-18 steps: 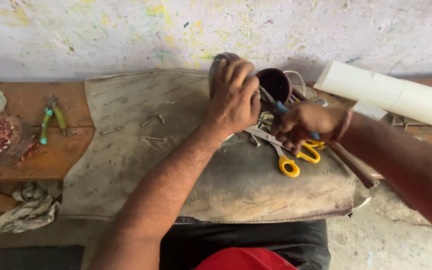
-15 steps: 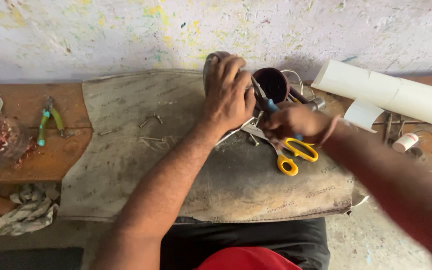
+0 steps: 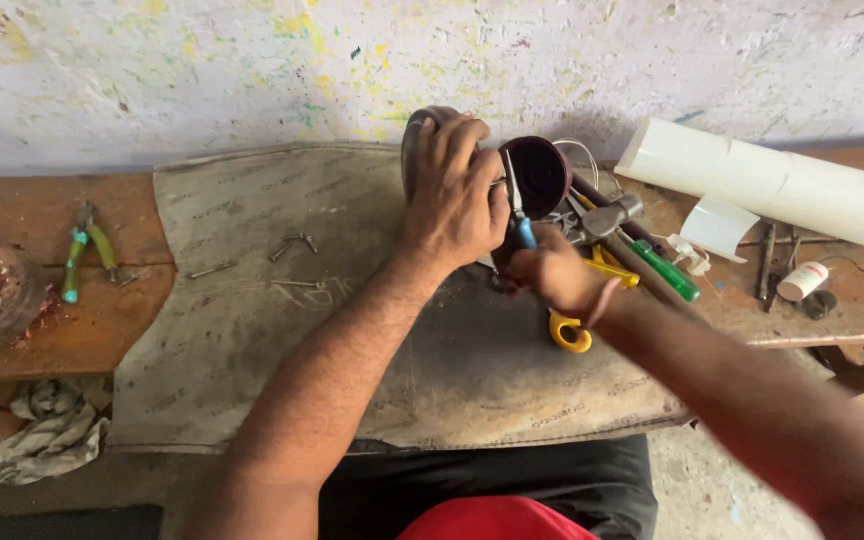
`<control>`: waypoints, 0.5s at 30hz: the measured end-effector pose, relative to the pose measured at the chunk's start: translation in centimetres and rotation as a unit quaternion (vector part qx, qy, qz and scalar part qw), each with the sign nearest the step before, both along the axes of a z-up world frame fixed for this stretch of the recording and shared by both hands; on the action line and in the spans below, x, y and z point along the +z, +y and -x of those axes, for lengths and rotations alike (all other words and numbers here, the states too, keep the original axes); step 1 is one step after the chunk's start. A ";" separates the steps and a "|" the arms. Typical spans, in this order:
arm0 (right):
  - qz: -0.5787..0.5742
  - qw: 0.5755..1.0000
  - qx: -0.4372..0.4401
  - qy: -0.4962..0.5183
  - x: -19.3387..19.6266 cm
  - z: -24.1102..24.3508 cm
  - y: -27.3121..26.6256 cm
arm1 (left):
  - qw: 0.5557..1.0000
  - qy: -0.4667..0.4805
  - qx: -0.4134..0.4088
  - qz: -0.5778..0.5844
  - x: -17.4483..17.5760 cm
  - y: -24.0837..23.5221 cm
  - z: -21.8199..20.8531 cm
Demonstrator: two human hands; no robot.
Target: The person disassembles a ceiling fan motor housing by using pliers to pull out internal components and a screwdriver to pry parts open, occasionally using a hammer to tap the housing.
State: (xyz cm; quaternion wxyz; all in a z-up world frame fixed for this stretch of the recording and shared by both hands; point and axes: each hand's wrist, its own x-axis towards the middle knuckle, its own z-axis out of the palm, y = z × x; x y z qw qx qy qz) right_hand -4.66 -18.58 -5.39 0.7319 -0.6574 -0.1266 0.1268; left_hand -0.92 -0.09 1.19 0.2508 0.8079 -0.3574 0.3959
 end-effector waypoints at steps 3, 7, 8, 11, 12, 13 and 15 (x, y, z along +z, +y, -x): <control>0.173 0.970 0.056 0.162 4.8 0.7 -3.4 | 1.000 -0.009 -0.007 -0.003 -0.4 0.0 0.4; 0.235 0.945 0.092 0.206 9.3 -0.6 -3.5 | 1.000 -0.014 -0.010 0.005 -0.1 0.7 0.2; 0.235 0.951 0.065 0.188 9.2 -0.2 -2.8 | 0.999 -0.024 -0.014 0.016 0.1 0.8 0.0; 0.153 0.985 0.029 0.080 6.2 1.2 0.6 | 0.998 -0.008 -0.034 0.049 -0.3 2.3 0.2; 0.110 0.993 0.018 0.033 5.4 1.2 1.3 | 0.997 0.002 -0.047 0.061 -0.4 2.7 0.1; 0.137 0.991 -0.008 0.009 4.6 1.4 1.6 | 0.997 0.003 -0.048 0.065 -0.7 2.8 0.2; 0.186 0.980 -0.055 -0.042 3.5 1.3 2.8 | 0.996 0.002 -0.047 0.070 -0.9 3.4 0.1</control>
